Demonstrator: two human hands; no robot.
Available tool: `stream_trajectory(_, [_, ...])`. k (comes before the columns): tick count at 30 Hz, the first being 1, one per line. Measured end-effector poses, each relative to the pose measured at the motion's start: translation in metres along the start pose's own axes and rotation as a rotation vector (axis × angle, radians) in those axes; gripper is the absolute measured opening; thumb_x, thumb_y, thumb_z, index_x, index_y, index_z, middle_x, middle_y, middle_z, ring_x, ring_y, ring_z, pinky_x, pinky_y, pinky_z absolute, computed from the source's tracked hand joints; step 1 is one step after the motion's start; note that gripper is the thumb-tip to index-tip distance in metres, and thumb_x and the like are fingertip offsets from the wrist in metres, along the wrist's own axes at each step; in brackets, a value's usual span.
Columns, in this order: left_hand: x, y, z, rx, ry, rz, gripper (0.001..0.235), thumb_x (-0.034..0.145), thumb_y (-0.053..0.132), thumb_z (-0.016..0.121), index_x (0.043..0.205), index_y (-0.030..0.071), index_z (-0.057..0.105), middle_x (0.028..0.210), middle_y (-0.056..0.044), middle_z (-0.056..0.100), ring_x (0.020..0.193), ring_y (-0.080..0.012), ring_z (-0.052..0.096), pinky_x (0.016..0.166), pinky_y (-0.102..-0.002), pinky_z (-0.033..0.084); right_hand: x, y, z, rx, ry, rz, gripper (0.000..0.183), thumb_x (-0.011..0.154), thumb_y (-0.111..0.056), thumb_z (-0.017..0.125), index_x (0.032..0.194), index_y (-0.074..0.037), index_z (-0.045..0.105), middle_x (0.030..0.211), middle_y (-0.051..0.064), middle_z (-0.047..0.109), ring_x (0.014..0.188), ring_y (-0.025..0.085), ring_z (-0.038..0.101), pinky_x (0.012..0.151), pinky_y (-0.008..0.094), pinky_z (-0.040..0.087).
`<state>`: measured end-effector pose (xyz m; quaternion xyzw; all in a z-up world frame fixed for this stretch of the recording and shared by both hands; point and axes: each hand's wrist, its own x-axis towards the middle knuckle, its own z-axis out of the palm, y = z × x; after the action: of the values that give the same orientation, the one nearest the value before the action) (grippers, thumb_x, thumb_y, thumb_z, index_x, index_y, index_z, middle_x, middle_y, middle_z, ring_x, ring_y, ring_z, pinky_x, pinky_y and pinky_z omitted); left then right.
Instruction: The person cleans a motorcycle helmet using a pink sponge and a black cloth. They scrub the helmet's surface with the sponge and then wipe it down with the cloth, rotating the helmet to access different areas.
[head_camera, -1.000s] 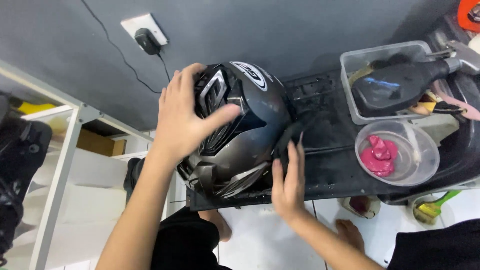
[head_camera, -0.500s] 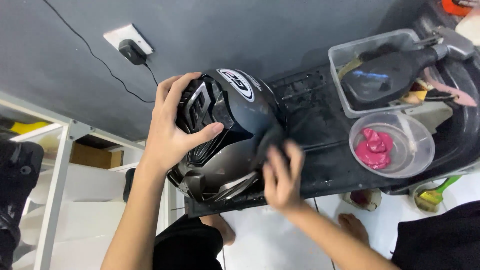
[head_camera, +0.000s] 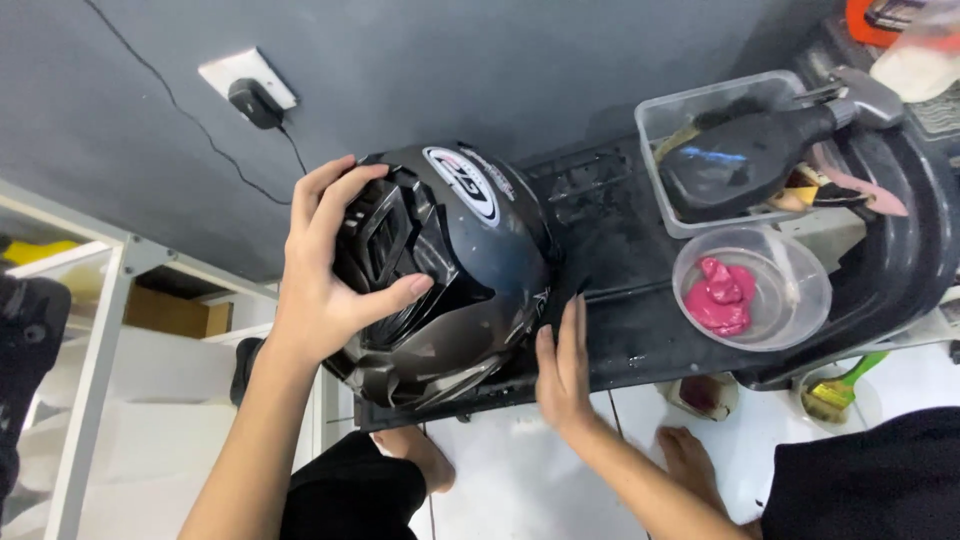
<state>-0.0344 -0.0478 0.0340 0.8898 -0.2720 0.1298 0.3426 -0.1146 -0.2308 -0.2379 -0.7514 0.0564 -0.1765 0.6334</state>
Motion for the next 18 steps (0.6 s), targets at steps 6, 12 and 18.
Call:
stream_trajectory(6, [-0.001, 0.004, 0.001, 0.01, -0.01, -0.04, 0.083, 0.073, 0.055, 0.077, 0.143, 0.018, 0.049, 0.148, -0.017, 0.038, 0.145, -0.0328, 0.041, 0.113, -0.054, 0.04, -0.018, -0.033, -0.002, 0.014, -0.019, -0.146, 0.06, 0.11, -0.025, 0.032, 0.16, 0.005, 0.018, 0.171, 0.022, 0.009, 0.161, 0.034, 0.002, 0.13, 0.044, 0.008])
stream_trajectory(12, [-0.001, 0.003, 0.0, 0.024, -0.004, -0.028, 0.087, 0.07, 0.055, 0.079, 0.142, 0.018, 0.049, 0.147, -0.017, 0.038, 0.144, -0.0333, 0.041, 0.115, -0.054, 0.039, 0.005, 0.01, -0.001, -0.218, 0.014, -0.473, 0.06, 0.107, -0.023, 0.049, 0.153, 0.011, 0.029, 0.162, 0.041, 0.017, 0.154, 0.054, 0.02, 0.13, 0.055, 0.021])
stream_trajectory(18, [0.005, -0.004, 0.0, 0.147, -0.054, 0.051, 0.123, 0.051, 0.073, 0.081, 0.148, 0.011, 0.037, 0.148, -0.023, 0.035, 0.142, -0.0422, 0.042, 0.114, -0.06, 0.037, 0.041, -0.084, -0.015, 0.045, -0.041, -0.264, 0.059, 0.114, -0.036, 0.026, 0.162, -0.003, 0.017, 0.172, 0.026, -0.008, 0.162, 0.039, -0.003, 0.132, 0.05, 0.007])
